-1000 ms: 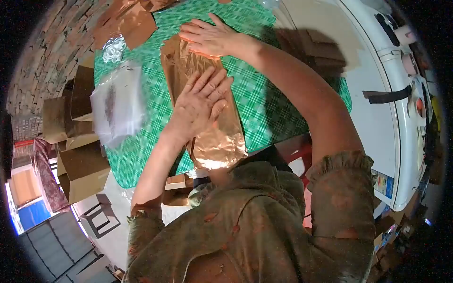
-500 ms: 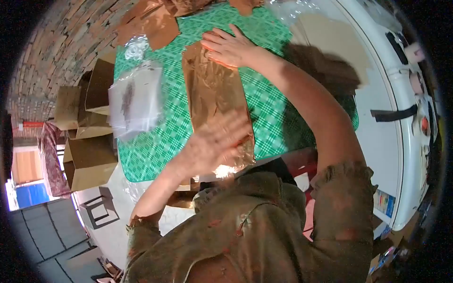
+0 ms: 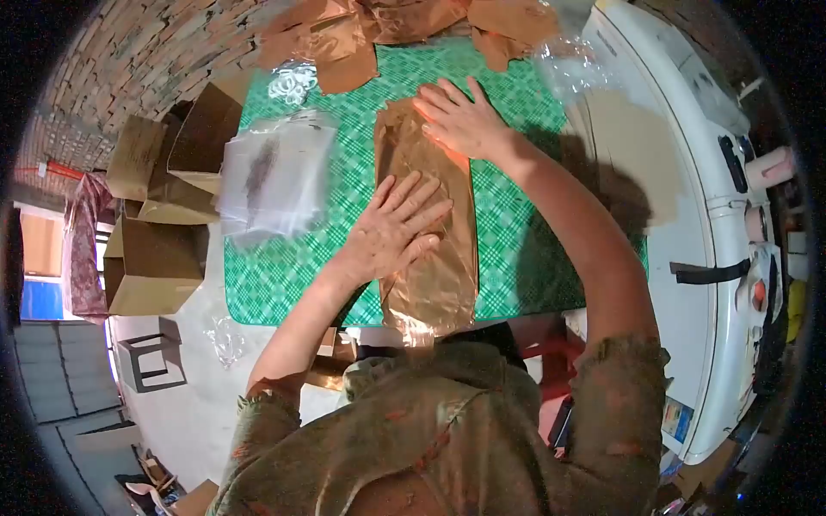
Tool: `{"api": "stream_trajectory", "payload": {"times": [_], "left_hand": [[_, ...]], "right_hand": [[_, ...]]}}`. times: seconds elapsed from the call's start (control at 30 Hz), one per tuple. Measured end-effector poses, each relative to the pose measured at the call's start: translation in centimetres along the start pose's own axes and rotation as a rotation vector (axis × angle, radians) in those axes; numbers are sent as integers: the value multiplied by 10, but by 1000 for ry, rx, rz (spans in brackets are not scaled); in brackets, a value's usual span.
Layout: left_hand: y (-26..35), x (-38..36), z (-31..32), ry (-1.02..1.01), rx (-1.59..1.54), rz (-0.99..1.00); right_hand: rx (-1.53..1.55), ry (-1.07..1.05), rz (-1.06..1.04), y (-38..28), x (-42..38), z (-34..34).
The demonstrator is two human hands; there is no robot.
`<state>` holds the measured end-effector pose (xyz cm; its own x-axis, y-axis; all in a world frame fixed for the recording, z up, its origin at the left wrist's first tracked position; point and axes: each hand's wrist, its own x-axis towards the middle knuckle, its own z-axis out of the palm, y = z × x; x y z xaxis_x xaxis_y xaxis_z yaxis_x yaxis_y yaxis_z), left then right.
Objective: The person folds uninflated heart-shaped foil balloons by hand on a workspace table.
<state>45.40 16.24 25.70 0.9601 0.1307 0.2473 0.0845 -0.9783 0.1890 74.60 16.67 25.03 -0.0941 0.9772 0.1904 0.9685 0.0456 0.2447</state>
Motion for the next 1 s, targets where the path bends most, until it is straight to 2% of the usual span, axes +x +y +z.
{"api": "stream_trajectory", "payload": {"times": [0.13,0.23,0.37,0.4,0.53,0.7,0.8,0.9,1.0], "left_hand": [[0,-2,2,23,-29,-16],[-1,-2,2,36,-20,-11],[-2,-2,4,18,-18,-24],[-2,-2,5,14,-22,-28],[-2,-2,5,15,-42,-33],[0,-1,2,14,-49,-40],[0,-1,4,28,-38,-32],[-2,-1,6,60,-30,-12],[-3,-2,6,65,-31,2]], "right_hand": [[-88,2,-33,-15,5,-37],[-37,94,-114,-36,11,-40],[190,-161,-248,-54,10,-37],[267,-161,-223,-56,8,-29],[259,-81,-217,-52,13,-5],[299,-36,-228,-49,15,-5],[138,-98,-211,-48,22,-15],[13,-93,-62,-35,34,-10],[41,149,0,-21,14,-19]]}}
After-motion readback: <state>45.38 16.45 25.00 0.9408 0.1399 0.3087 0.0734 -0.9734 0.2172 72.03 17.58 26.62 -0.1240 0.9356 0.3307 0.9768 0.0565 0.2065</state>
